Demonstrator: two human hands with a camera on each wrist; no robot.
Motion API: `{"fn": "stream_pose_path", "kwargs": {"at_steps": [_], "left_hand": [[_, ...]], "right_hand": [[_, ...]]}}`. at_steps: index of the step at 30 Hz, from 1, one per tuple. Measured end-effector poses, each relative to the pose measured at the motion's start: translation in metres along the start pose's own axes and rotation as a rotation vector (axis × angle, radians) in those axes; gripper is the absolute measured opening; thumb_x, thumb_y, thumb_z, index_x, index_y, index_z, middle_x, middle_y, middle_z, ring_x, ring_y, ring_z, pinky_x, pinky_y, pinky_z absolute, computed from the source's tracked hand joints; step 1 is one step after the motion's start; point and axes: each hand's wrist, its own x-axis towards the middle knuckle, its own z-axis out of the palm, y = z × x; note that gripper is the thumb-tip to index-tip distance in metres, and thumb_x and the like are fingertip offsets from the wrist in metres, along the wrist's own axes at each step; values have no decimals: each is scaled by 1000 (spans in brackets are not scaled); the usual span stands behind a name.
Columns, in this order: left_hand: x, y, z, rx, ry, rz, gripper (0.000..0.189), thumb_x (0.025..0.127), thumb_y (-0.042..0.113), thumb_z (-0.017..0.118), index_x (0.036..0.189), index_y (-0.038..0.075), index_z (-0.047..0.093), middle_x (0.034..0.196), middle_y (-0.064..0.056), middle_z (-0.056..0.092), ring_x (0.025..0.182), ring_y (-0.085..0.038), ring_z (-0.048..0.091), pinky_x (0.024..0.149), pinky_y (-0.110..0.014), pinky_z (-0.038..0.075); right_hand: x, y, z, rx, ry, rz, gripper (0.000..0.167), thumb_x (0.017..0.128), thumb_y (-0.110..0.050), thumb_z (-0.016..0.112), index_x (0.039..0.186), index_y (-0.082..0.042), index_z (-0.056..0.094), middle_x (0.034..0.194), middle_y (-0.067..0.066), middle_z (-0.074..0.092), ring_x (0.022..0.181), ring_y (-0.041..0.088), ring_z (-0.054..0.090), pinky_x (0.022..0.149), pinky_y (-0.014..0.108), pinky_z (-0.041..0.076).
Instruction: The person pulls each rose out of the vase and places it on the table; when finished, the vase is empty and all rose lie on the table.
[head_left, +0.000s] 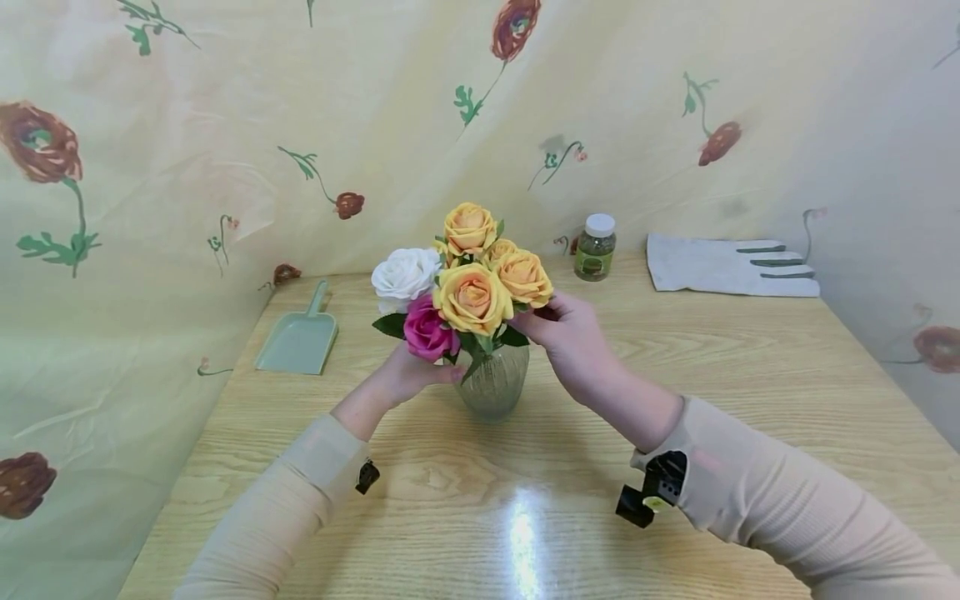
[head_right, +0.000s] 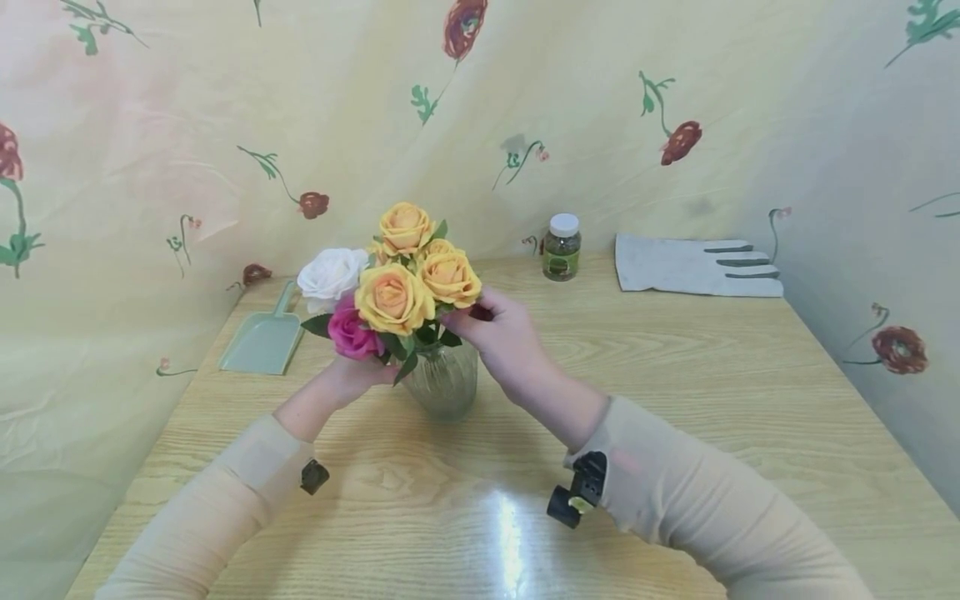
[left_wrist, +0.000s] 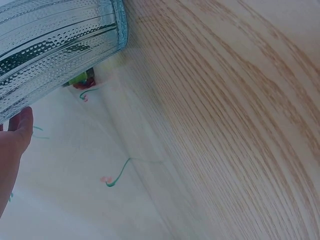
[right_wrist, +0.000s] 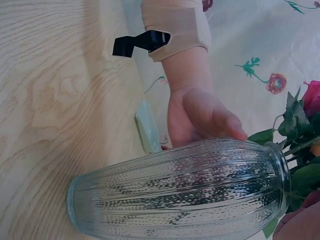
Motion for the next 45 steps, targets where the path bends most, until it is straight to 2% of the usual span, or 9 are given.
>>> {"fn": "stream_pose_path", "kwargs": {"at_steps": [3, 6, 9, 12, 19, 23, 30, 39, 45], "left_hand": [[1, -1, 0, 2, -4, -14, 79, 77, -1, 74, 142, 2, 30, 143, -13, 35, 134, -25, 28, 110, -42, 24], [0, -1, 1, 9, 7, -46, 75, 77, 0, 75, 139, 1, 34, 140, -14, 39, 132, -25, 32, 108, -44, 26], [-1, 0, 1, 12, 20, -76, 72, 76, -2, 73, 138, 0, 36, 139, -15, 41, 130, -26, 34, 106, -43, 30], [-1, 1, 3, -15, 22, -108, 67, 76, -5, 69, 136, -2, 39, 137, -17, 43, 127, -28, 39, 99, -42, 40], [0, 0, 5, -70, 4, -155, 63, 79, -7, 65, 137, -2, 40, 138, -18, 43, 124, -31, 44, 85, -36, 51], [0, -1, 4, -54, 8, -154, 64, 78, -7, 66, 136, -2, 40, 137, -18, 44, 124, -30, 44, 87, -36, 50], [1, -2, 3, 31, 38, -132, 65, 73, -7, 68, 133, -3, 41, 133, -17, 45, 123, -28, 42, 91, -39, 47], [2, -4, 3, -65, 30, -147, 65, 72, -13, 64, 131, -3, 39, 135, -18, 41, 125, -30, 40, 86, -38, 51], [2, -3, 3, -1, 33, -108, 52, 72, -11, 67, 119, -4, 45, 127, -17, 45, 122, -28, 41, 90, -37, 48]], "right_hand": [[0, -2, 0, 41, 30, -34, 30, 88, 0, 59, 118, -1, 61, 103, 0, 63, 95, 12, 57, 80, 26, 50], [1, -6, -1, 95, 57, -85, 22, 88, 2, 58, 99, -14, 68, 93, -3, 62, 88, 11, 57, 75, 24, 50], [2, -11, -2, 138, 76, -126, 30, 88, 6, 56, 82, -22, 67, 85, -4, 61, 78, 9, 54, 65, 20, 45], [3, -15, -3, 178, 100, -137, 36, 88, 9, 54, 75, -23, 65, 81, -5, 61, 72, 8, 51, 57, 19, 39], [3, -21, -9, 247, 104, -125, 24, 88, -1, 63, 76, -21, 66, 82, -6, 63, 76, 7, 54, 55, 18, 39], [3, -25, -10, 306, 115, -142, 19, 86, -1, 65, 77, -18, 67, 82, -4, 63, 71, 7, 55, 53, 18, 41], [4, -36, -12, 401, 138, -183, 32, 88, 13, 52, 77, -14, 67, 80, -2, 64, 63, 7, 55, 50, 17, 39], [3, -44, -21, 470, 170, -195, 22, 86, 6, 62, 76, -13, 68, 78, 0, 62, 58, 9, 54, 50, 16, 42], [3, -42, -28, 551, 190, -185, 15, 83, 1, 68, 75, -12, 68, 79, 0, 61, 59, 10, 55, 51, 18, 44]]}}
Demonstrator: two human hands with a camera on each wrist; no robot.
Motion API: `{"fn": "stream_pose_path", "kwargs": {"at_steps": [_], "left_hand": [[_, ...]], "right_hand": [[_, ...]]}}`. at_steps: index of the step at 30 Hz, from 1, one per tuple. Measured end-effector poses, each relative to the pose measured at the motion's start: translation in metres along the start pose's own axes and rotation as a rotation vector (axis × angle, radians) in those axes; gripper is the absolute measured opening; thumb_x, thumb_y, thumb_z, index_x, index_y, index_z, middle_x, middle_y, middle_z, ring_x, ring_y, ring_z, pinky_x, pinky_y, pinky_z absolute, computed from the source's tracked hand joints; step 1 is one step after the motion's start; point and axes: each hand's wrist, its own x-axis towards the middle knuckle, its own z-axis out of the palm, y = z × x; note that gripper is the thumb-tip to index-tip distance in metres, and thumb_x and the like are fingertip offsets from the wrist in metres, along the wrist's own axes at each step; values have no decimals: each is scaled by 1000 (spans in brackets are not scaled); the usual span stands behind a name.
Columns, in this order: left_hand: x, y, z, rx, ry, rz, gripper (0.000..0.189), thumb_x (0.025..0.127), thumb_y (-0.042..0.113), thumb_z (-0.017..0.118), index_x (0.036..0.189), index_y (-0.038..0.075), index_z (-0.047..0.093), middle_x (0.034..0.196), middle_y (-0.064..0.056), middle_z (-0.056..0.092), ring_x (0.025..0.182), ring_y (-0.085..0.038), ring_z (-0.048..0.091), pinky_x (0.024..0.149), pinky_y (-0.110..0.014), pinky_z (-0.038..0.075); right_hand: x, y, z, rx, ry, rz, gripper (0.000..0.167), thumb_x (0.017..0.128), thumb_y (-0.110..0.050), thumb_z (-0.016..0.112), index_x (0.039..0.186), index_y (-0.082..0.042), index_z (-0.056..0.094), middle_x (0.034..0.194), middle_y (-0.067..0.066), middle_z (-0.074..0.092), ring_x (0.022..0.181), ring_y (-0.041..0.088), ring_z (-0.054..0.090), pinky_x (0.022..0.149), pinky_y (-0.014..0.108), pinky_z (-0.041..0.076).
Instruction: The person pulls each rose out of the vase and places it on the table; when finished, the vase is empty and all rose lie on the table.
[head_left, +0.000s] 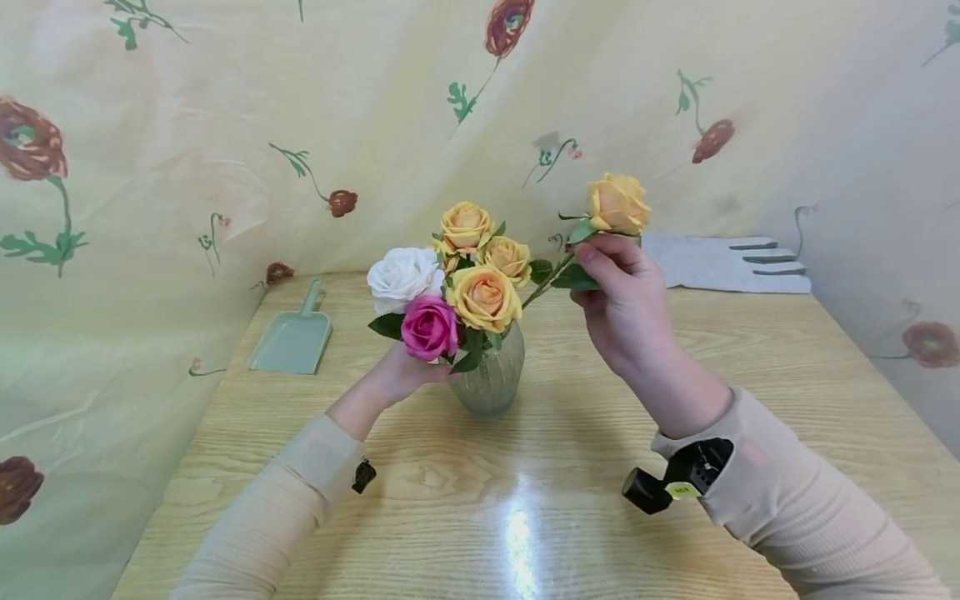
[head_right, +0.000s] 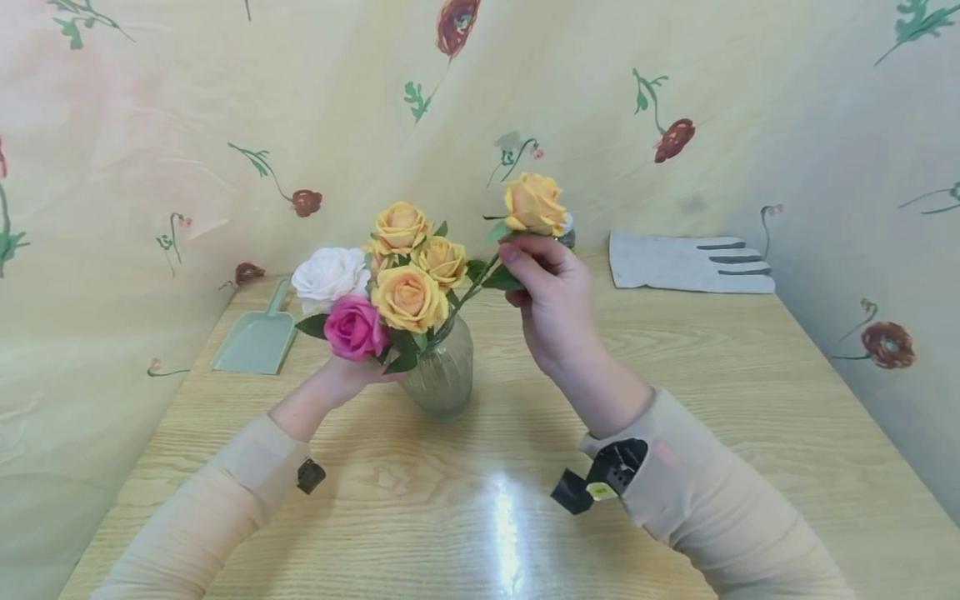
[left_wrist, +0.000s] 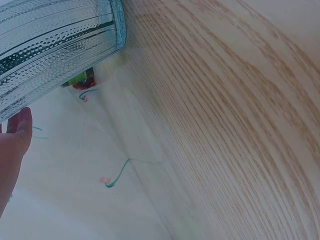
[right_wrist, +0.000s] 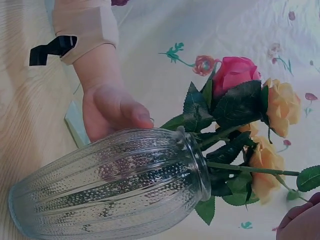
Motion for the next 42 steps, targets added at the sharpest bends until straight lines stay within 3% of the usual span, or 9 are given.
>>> {"fn": "stream_pose_path", "kwargs": {"at_steps": [12, 18, 27, 32, 37, 42], "left_hand": [[0, 1, 0, 0, 16, 53, 73, 71, -8, 74, 134, -1, 38, 136, -15, 42, 127, -27, 37, 102, -43, 37], [-3, 0, -1, 23, 12, 71, 78, 74, 3, 78, 138, -2, 34, 138, -17, 40, 129, -28, 35, 107, -44, 28], [-1, -1, -2, -24, 6, 70, 89, 72, 12, 82, 143, 2, 29, 140, -15, 37, 131, -27, 32, 109, -44, 26], [0, -3, -3, -36, 0, 92, 97, 69, 30, 84, 143, 3, 28, 140, -14, 36, 131, -26, 31, 109, -45, 25], [-2, -3, -4, -18, -17, 81, 90, 73, 19, 82, 143, 2, 28, 141, -14, 35, 132, -26, 29, 109, -46, 23], [-3, -3, -5, -8, -18, 54, 90, 73, 20, 81, 144, 2, 28, 144, -15, 34, 133, -26, 29, 109, -46, 25]], "right_hand": [[1, -15, -19, 212, 68, -10, 8, 82, 0, 69, 77, -6, 67, 92, 6, 63, 60, 13, 59, 51, 21, 50], [2, -19, -29, 299, 102, -15, 10, 86, 0, 65, 78, -6, 67, 93, 4, 64, 60, 13, 57, 49, 23, 43], [7, -28, -49, 429, 150, 2, 4, 90, 0, 60, 90, 2, 63, 62, 11, 62, 50, 20, 57, 46, 25, 30], [10, -32, -62, 456, 180, 5, 3, 88, 1, 61, 89, 3, 62, 60, 12, 61, 49, 22, 57, 45, 25, 26], [12, -34, -75, 462, 216, 21, 6, 89, 1, 60, 86, 4, 64, 62, 11, 61, 50, 22, 57, 45, 25, 27], [14, -37, -91, 477, 242, 46, 10, 91, -1, 57, 86, 3, 64, 61, 11, 61, 50, 23, 57, 45, 26, 29]]}}
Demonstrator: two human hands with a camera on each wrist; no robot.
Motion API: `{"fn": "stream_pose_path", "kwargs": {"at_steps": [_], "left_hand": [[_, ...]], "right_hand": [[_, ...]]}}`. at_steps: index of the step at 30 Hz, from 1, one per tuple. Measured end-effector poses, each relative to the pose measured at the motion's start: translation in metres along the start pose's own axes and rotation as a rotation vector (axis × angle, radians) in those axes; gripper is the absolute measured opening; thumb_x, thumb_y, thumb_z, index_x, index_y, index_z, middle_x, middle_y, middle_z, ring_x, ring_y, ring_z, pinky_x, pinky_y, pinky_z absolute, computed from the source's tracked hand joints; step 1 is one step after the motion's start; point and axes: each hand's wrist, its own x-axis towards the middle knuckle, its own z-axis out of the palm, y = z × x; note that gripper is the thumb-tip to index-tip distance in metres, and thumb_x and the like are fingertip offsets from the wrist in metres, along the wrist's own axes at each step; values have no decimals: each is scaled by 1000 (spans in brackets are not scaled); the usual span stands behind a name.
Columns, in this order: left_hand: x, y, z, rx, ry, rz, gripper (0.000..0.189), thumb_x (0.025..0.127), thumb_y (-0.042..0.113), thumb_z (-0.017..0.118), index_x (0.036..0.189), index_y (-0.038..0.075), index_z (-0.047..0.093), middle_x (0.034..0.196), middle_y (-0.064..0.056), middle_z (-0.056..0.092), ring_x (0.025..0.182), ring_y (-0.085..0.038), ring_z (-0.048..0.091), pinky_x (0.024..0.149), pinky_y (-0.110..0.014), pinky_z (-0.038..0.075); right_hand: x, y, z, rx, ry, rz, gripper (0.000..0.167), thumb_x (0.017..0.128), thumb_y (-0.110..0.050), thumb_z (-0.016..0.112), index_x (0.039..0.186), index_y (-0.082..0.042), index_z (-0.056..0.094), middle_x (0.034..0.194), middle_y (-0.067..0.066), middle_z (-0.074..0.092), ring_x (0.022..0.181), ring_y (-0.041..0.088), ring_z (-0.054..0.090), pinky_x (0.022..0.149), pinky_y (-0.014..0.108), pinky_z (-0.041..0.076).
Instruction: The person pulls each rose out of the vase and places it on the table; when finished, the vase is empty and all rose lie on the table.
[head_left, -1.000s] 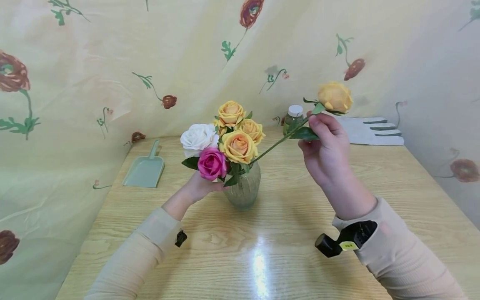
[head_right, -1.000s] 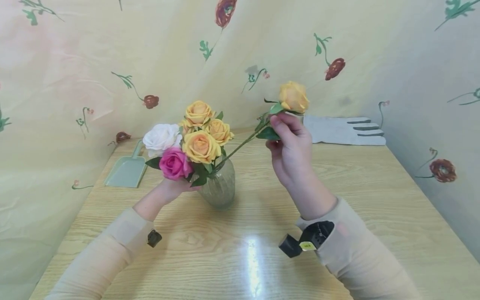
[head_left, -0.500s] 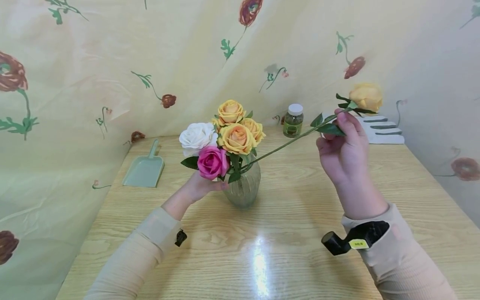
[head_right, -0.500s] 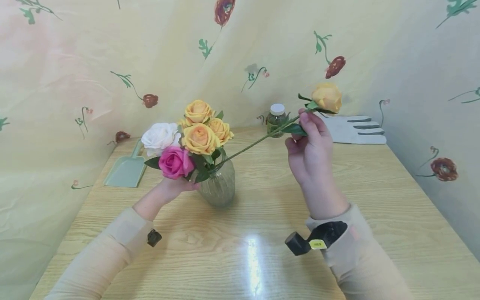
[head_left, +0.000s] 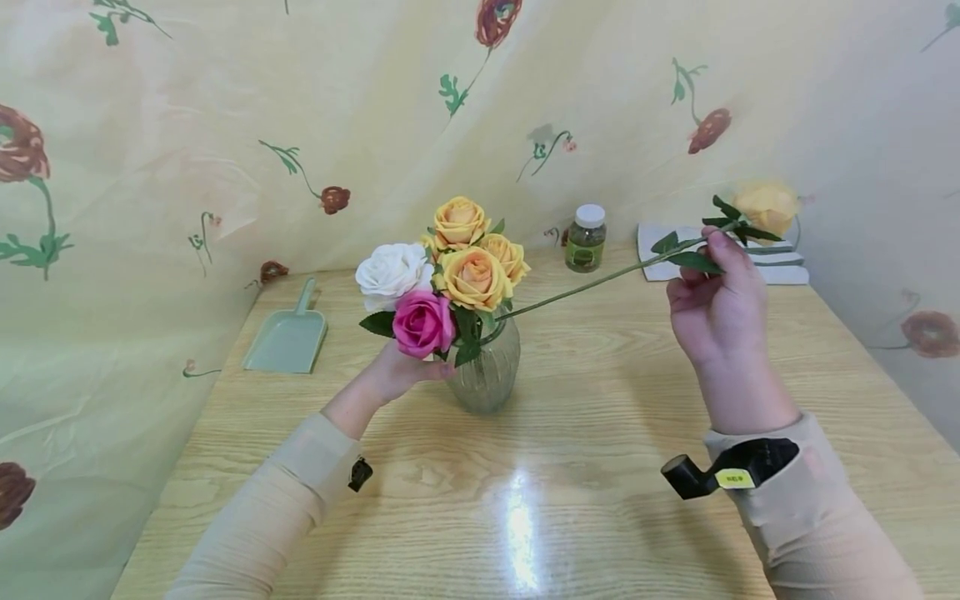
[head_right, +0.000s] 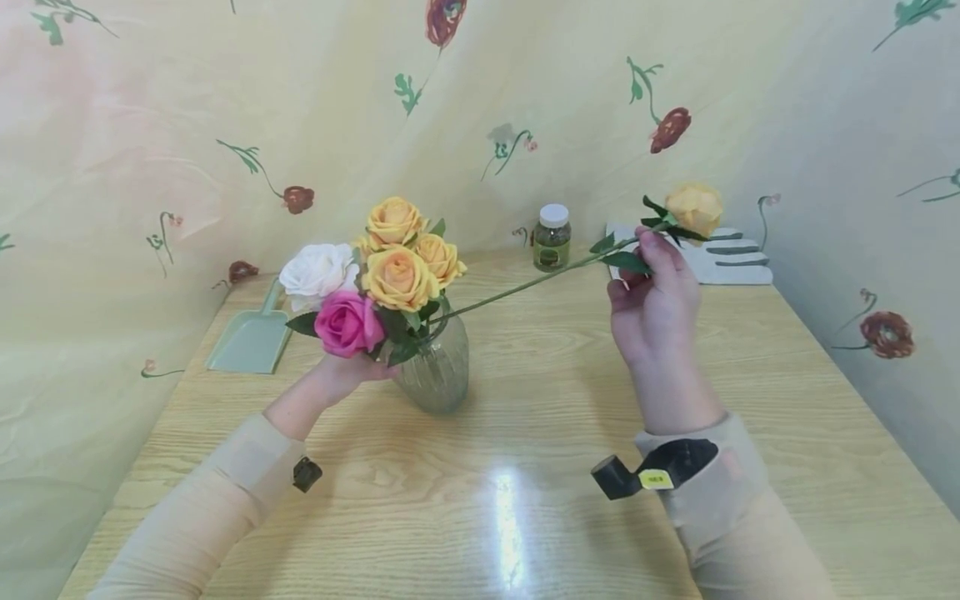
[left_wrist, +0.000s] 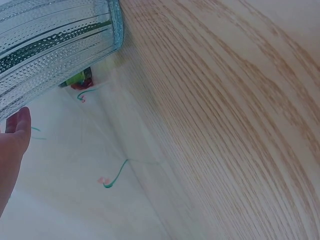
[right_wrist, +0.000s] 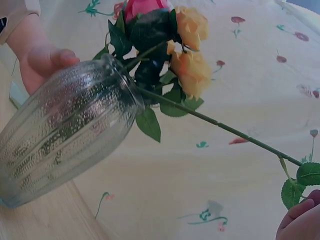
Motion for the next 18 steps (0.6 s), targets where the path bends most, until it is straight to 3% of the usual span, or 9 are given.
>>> {"fn": "stream_pose_path", "kwargs": {"at_steps": [5, 11, 18], "left_hand": [[0, -1, 0, -28, 6, 9, 91, 72, 24, 82, 142, -1, 29, 141, -17, 35, 130, -27, 32, 107, -45, 29], [0, -2, 1, -26, 8, 20, 106, 65, 48, 81, 144, 1, 28, 141, -16, 35, 130, -26, 31, 108, -46, 27], [2, 0, 1, 4, 30, -33, 85, 74, 11, 80, 142, 2, 30, 139, -16, 37, 129, -27, 32, 108, -47, 25]], "right_hand": [[4, -12, -13, 21, 64, 20, 7, 90, -2, 58, 87, 2, 63, 67, 9, 57, 52, 22, 53, 47, 26, 28], [8, -23, -31, 18, 115, 5, 6, 89, -2, 60, 87, 2, 63, 65, 9, 54, 53, 21, 49, 47, 26, 28], [12, -30, -52, -34, 165, -34, 6, 88, -2, 61, 86, 3, 62, 66, 11, 58, 52, 21, 47, 47, 26, 25]]}}
